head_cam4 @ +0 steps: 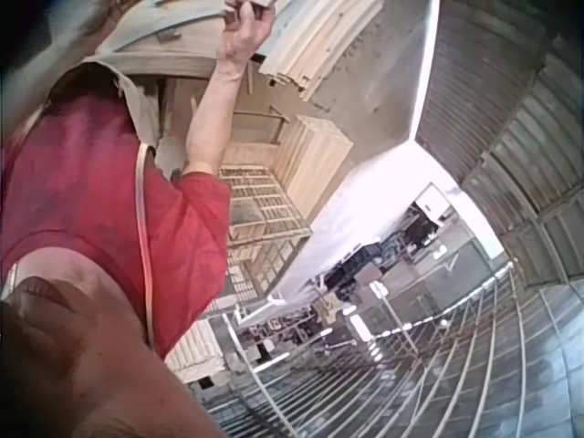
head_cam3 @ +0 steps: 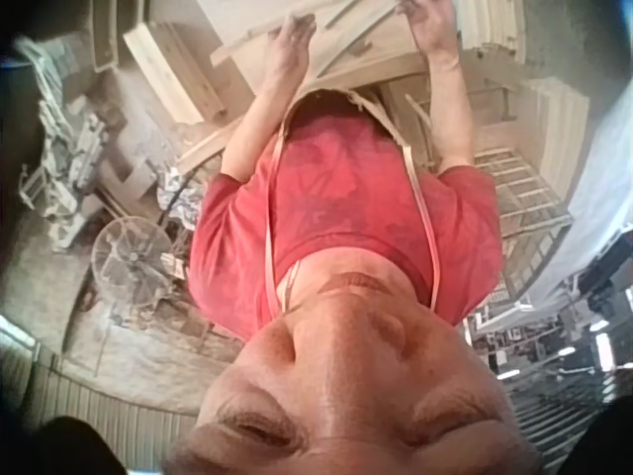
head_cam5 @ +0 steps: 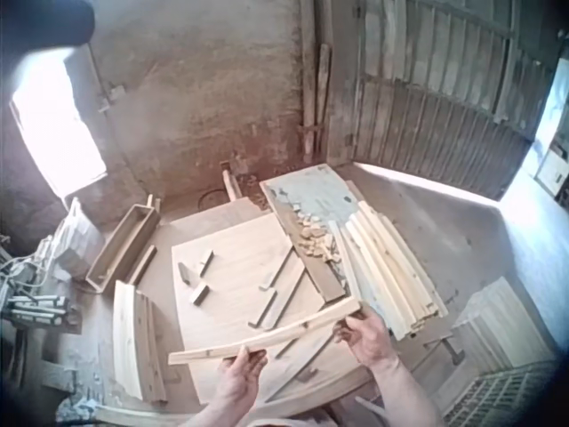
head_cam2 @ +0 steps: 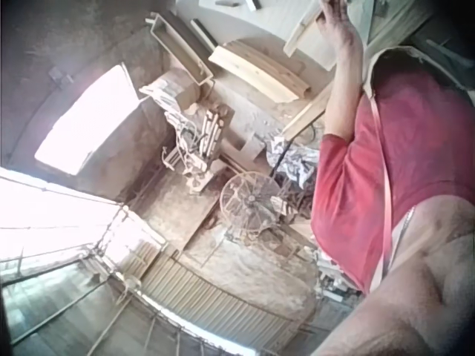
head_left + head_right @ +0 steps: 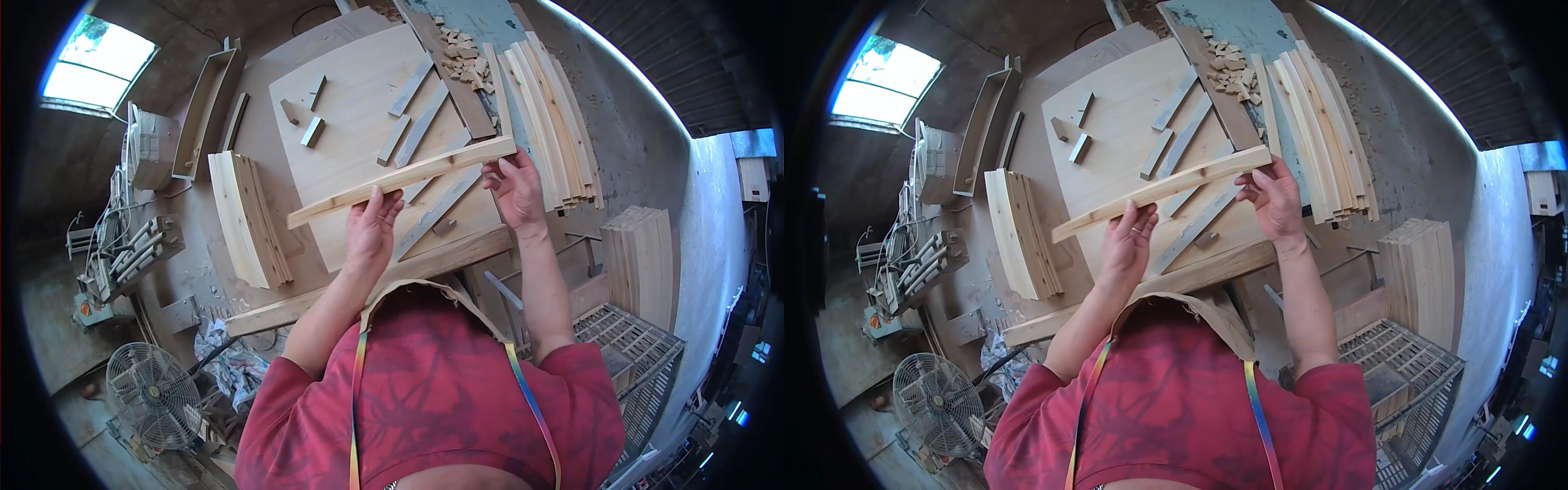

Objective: The person is sorting and arranging multiple wooden slats on a workbench in a workshop.

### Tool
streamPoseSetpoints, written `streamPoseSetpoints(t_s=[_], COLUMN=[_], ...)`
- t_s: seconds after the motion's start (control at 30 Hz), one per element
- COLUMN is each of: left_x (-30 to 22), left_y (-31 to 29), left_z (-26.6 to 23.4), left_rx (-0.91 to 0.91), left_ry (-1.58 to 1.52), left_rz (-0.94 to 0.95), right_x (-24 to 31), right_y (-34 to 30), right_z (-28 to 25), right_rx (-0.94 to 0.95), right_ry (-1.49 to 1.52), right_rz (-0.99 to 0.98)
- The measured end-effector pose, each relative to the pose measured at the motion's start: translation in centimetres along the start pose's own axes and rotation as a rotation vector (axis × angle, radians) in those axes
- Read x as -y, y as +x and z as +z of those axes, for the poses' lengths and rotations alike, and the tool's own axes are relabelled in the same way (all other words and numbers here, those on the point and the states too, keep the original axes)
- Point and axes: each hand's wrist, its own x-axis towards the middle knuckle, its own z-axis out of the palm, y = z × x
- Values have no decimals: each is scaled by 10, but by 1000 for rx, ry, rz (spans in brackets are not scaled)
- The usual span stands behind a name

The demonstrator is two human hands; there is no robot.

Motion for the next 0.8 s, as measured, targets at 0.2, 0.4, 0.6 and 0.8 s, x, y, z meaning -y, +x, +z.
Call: streamPoseSetpoints(t_s=[0.2,0.4,0.6,0.8], left_x=[27,5,25,34], left_y=[2,-5,29,11], left_z=[-20,-41,-76,-92], left_rx=[83,190,198,245], left_ry=[-68,1026,1516,1666], left_rz=[-330,-42,683,618], right_x=[-3,14,-3,-35], right_y=[7,68,129,111], right_z=[-18,-71,-102,-87], right_rx=[-74,-149,-93,-173], right_ry=[-93,-405,-662,-769], right_rz=[-29,1,194,161])
